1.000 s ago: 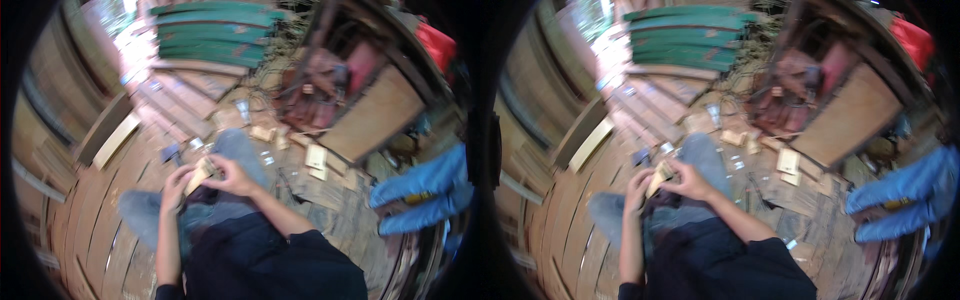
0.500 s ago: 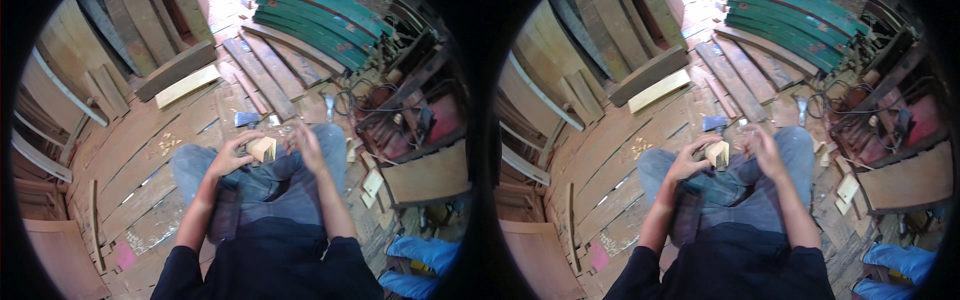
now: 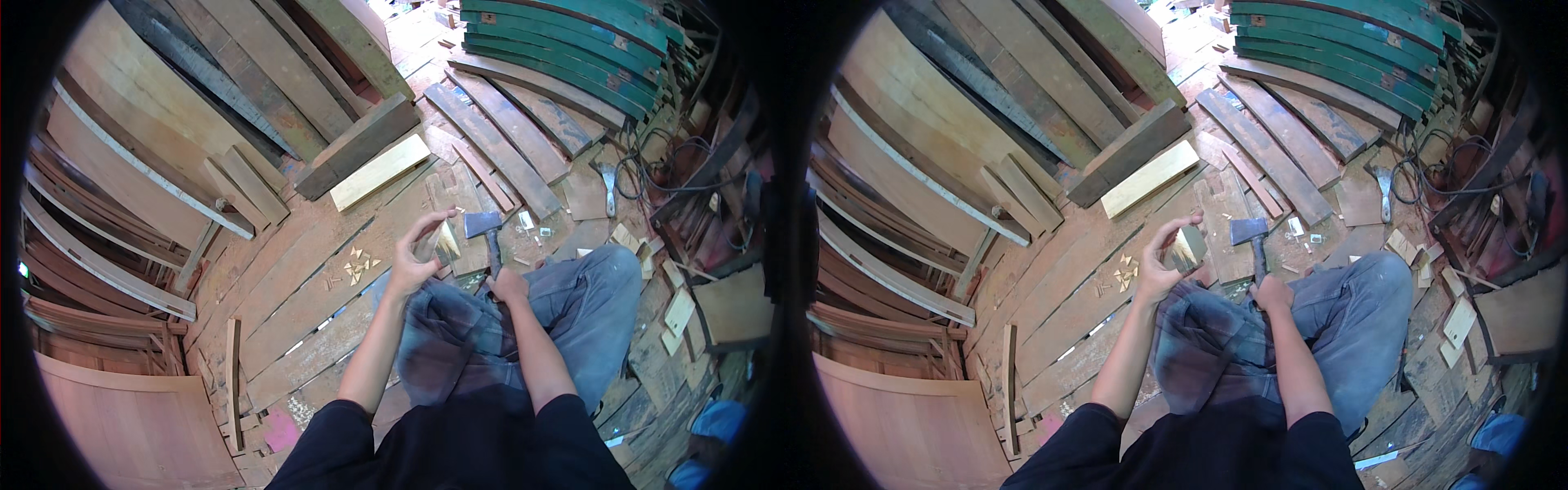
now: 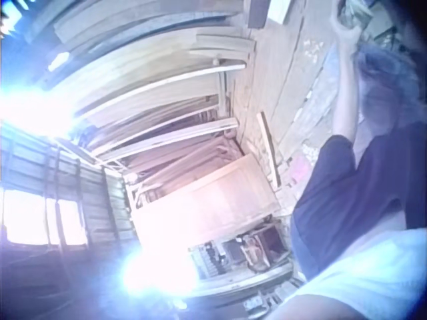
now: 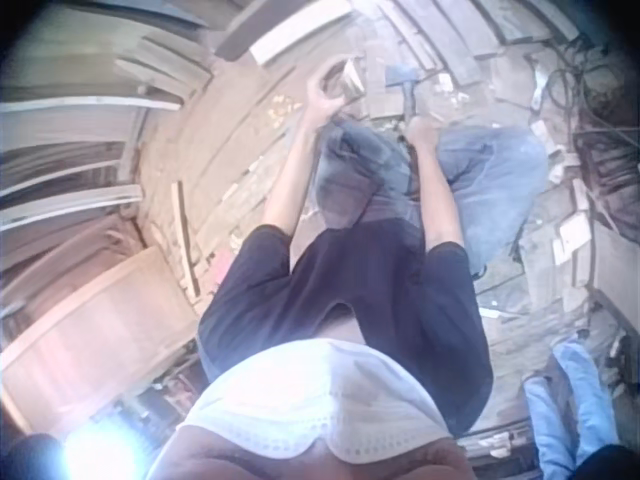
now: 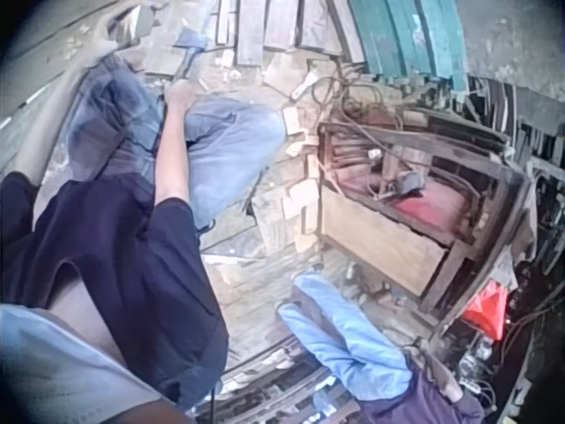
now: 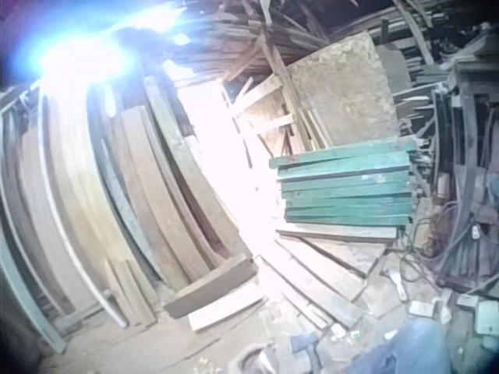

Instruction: Shaping a small piece of wood using an axe and striking it with a mallet.

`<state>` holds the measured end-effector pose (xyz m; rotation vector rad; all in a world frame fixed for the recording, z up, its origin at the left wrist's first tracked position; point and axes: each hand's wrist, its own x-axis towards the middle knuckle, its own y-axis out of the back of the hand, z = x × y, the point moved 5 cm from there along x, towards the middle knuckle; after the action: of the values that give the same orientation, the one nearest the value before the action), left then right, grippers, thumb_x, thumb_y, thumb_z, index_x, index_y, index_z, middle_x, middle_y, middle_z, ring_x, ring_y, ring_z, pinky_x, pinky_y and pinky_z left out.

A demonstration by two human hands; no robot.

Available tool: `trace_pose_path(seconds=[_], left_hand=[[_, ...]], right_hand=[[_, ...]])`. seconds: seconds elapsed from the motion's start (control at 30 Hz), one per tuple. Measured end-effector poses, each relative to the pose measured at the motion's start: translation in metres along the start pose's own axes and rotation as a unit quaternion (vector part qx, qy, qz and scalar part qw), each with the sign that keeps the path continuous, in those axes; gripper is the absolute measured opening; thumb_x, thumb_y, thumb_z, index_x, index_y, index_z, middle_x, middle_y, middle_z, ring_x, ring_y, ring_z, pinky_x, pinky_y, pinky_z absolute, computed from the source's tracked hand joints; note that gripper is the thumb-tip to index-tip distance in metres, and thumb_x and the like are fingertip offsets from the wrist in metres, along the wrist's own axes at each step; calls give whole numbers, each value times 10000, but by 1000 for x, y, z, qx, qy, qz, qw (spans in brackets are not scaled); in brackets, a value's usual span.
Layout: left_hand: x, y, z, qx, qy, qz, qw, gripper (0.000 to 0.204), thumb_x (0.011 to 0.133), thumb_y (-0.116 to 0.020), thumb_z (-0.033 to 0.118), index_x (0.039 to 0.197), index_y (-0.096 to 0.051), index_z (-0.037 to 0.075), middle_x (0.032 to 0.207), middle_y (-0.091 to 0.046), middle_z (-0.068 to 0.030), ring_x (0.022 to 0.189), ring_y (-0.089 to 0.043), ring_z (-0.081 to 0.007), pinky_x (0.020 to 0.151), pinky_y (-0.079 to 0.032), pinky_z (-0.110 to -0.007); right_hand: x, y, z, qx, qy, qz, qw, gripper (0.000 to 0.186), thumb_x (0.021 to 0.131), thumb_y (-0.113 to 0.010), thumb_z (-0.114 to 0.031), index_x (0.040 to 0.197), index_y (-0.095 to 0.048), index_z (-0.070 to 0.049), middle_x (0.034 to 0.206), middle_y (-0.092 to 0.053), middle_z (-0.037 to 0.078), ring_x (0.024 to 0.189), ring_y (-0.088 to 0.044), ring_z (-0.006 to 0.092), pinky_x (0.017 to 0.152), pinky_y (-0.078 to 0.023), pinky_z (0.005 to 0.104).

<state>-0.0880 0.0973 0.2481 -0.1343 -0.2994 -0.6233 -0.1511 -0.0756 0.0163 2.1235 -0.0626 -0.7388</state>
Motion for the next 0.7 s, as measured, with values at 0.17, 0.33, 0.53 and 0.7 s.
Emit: trace_pose_path(seconds=[0.17,0.33,0.53,0.7], left_hand=[[9,19,15,-1,-56,31,998,721,706,-808,244,1301,-492,-11,1348,-521,-150,1369,-373,-282,1143,-256,-401],[-2,36,35,202,-100,62,972,658,618,-760,85,1249,-577,73,1256,-617,-90,1244,-533,-253,1071,-381,-371],[-15,51,82,311,-133,119,934,652,570,-712,90,1210,-605,32,1205,-624,-132,1150,-584,-257,1012,-428,-368],[-19,41,114,374,-195,139,896,647,551,-769,117,1177,-636,26,1063,-636,-138,989,-613,-252,894,-468,-353]], right_hand=[[57,-10,52,268,62,15,961,408,826,-681,-349,962,-593,25,809,-675,175,785,-685,254,707,-541,420],[39,7,25,524,-8,-39,851,141,914,-636,-184,920,-548,-73,597,-541,23,423,-517,134,374,-434,299],[-40,115,-36,521,220,112,817,174,941,-572,-88,1070,-469,-36,640,-539,37,464,-530,114,401,-415,247],[-132,165,-52,605,319,1,729,206,955,-564,-170,1078,-482,-26,649,-538,17,498,-530,93,418,-377,217]])
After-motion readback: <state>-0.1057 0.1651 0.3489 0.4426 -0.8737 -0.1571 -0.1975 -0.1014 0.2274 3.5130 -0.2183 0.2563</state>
